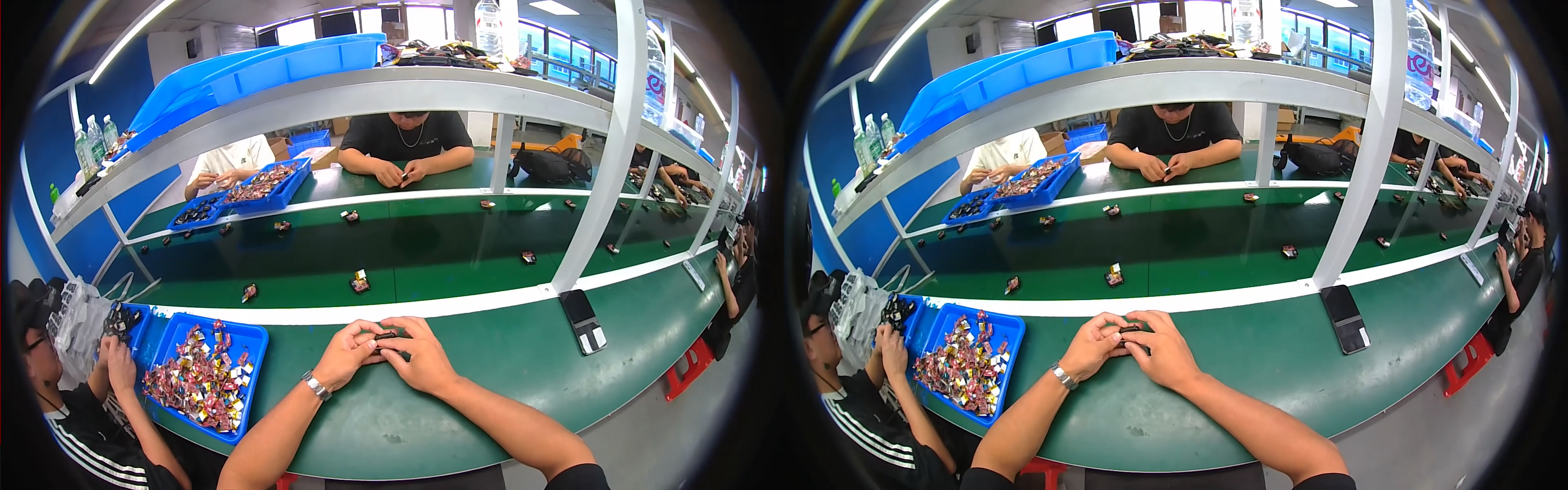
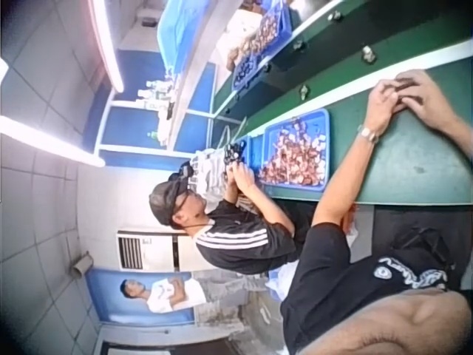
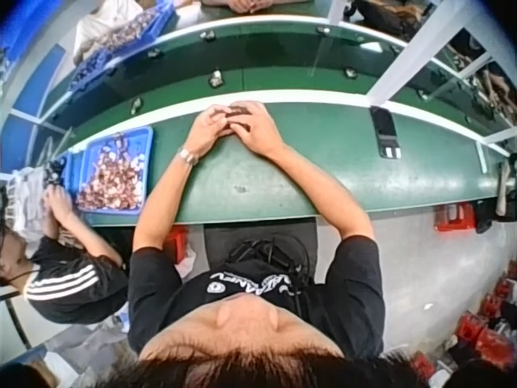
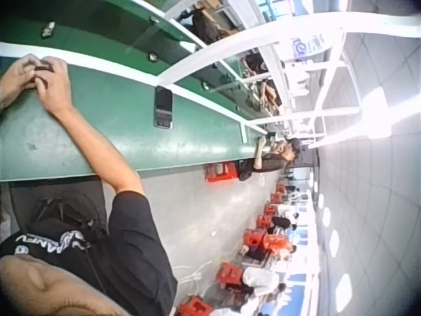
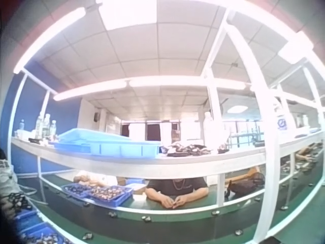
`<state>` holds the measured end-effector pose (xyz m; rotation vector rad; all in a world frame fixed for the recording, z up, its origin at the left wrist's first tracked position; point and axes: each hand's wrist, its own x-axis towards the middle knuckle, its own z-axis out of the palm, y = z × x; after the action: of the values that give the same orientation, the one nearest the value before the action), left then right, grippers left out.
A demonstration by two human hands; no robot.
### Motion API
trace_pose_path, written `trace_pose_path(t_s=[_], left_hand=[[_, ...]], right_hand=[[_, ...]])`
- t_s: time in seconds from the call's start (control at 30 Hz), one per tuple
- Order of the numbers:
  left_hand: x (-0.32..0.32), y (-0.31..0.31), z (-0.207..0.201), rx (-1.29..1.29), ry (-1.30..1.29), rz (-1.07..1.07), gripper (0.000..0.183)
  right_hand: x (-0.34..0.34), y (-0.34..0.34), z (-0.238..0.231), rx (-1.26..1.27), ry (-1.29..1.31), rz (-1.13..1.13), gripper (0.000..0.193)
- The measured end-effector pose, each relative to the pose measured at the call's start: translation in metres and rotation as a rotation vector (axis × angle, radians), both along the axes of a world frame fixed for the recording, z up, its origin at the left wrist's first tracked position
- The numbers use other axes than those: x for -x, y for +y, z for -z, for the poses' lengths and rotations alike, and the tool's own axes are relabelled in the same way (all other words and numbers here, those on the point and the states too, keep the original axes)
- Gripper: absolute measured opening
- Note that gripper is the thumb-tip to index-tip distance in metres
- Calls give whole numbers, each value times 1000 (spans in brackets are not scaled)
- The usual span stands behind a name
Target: The recorder is assembling small mechanical or electronic components on an assembly line conveyor belt.
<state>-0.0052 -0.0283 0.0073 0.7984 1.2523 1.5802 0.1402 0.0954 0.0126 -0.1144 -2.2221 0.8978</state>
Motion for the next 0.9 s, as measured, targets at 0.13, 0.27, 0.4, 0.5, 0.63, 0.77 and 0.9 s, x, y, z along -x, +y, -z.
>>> trace_pose_path(t_s=[0.13, 0.27, 0.4, 0.5, 0.63, 0.77, 0.9], left_hand=[[1, 1, 2, -9, -8, 18, 19], [5, 1, 6, -55, -28, 36, 22], [4, 4, 5, -57, -25, 12, 23], [6, 3, 8, -57, -31, -1, 23], [3, 1, 6, -64, -34, 15, 23], [2, 3, 4, -92, -47, 33, 23], [3, 1, 3, -99, -44, 24, 23]], right_hand=[[-2, 1, 3, 19, -14, 19, 19], [0, 2, 4, 84, 3, -18, 18], [4, 5, 7, 41, 22, -17, 18], [1, 0, 4, 49, 7, -2, 18], [0, 3, 5, 46, 22, 10, 17], [0, 5, 6, 87, 44, -15, 16], [2, 4, 7, 122, 29, -31, 17]])
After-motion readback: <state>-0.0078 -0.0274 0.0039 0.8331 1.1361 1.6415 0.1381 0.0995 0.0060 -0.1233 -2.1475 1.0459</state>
